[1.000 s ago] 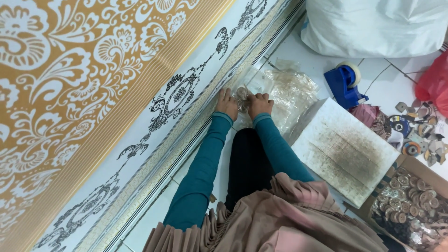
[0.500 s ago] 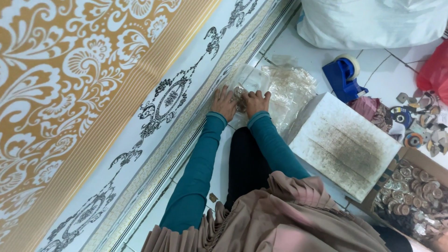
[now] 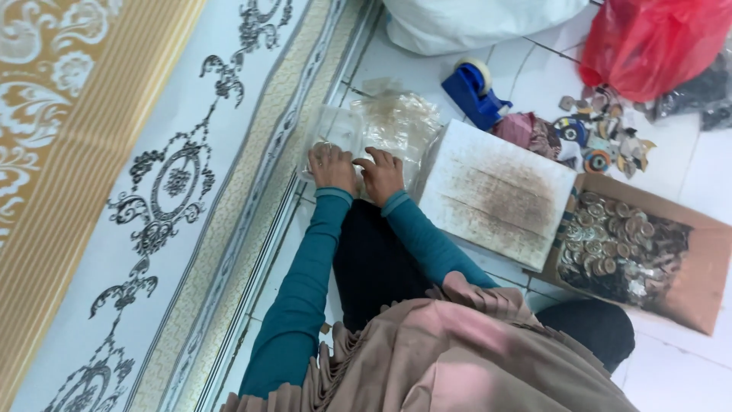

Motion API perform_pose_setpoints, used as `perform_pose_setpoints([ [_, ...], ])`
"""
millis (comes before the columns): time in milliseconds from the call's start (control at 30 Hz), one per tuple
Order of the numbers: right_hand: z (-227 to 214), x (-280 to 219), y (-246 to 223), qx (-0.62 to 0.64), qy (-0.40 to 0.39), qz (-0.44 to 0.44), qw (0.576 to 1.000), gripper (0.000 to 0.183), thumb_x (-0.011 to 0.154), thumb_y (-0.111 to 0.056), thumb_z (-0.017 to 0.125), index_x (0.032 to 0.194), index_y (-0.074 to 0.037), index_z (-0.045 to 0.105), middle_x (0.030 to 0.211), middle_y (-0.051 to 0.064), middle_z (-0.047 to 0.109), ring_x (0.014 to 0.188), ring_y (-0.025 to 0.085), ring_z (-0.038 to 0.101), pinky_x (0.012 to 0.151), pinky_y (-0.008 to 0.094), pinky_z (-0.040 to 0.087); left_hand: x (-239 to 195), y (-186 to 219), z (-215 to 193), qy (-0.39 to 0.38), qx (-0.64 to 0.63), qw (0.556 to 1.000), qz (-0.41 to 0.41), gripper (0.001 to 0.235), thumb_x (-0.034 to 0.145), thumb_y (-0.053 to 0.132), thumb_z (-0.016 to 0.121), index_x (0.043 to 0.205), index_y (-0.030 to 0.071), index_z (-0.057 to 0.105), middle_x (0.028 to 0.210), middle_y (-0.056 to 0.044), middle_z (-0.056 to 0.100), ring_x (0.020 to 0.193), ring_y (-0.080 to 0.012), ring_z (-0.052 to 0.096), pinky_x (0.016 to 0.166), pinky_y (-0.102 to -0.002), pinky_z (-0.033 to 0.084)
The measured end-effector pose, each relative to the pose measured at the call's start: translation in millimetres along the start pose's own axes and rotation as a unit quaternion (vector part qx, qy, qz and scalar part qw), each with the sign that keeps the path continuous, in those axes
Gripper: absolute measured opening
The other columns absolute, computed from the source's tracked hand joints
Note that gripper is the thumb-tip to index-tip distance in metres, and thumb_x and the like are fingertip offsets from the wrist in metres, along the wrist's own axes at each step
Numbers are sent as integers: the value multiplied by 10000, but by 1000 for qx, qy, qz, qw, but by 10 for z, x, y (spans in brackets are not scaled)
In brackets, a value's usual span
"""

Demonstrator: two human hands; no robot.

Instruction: The person organizes and bags small metal pieces by hand while sitting on the floor.

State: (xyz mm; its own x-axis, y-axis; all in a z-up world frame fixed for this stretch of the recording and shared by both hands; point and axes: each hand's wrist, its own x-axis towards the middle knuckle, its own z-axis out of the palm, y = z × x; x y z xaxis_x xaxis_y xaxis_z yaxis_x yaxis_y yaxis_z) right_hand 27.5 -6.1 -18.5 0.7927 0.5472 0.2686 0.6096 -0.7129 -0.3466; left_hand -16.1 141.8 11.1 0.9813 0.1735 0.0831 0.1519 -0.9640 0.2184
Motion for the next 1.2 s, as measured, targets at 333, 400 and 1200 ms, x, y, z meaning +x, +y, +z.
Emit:
perform_pose_setpoints([
  [333,-1663,-2178,1587,-48,112,338,933,387,971,-319,707,1353,-355,657,1508,39,504,1399,331,442,1049,567,379,-477,1891,595,-182,-324,927,-38,701,1093,351,448,1636,19,153,1605,-299,341,1482,-412,379,1154,-575,394],
  [400,-1735,-2627,1735,-58,146,410,898,415,996,-263,710,1392,-348,618,1507,71,477,1381,359,425,1047,589,372,-589,2064,227,-168,-297,939,-37,775,1069,296,516,1635,2,74,1605,-351,271,1505,-473,290,1191,-609,325],
  [1200,-1799,-3453,1315,42,186,370,909,464,998,-349,699,1444,-258,610,1694,168,245,1539,381,262,1207,582,267,-1228,2112,182,-108,-334,928,-123,831,1021,375,595,1668,133,132,1648,-205,281,1502,-361,315,1220,-517,239],
])
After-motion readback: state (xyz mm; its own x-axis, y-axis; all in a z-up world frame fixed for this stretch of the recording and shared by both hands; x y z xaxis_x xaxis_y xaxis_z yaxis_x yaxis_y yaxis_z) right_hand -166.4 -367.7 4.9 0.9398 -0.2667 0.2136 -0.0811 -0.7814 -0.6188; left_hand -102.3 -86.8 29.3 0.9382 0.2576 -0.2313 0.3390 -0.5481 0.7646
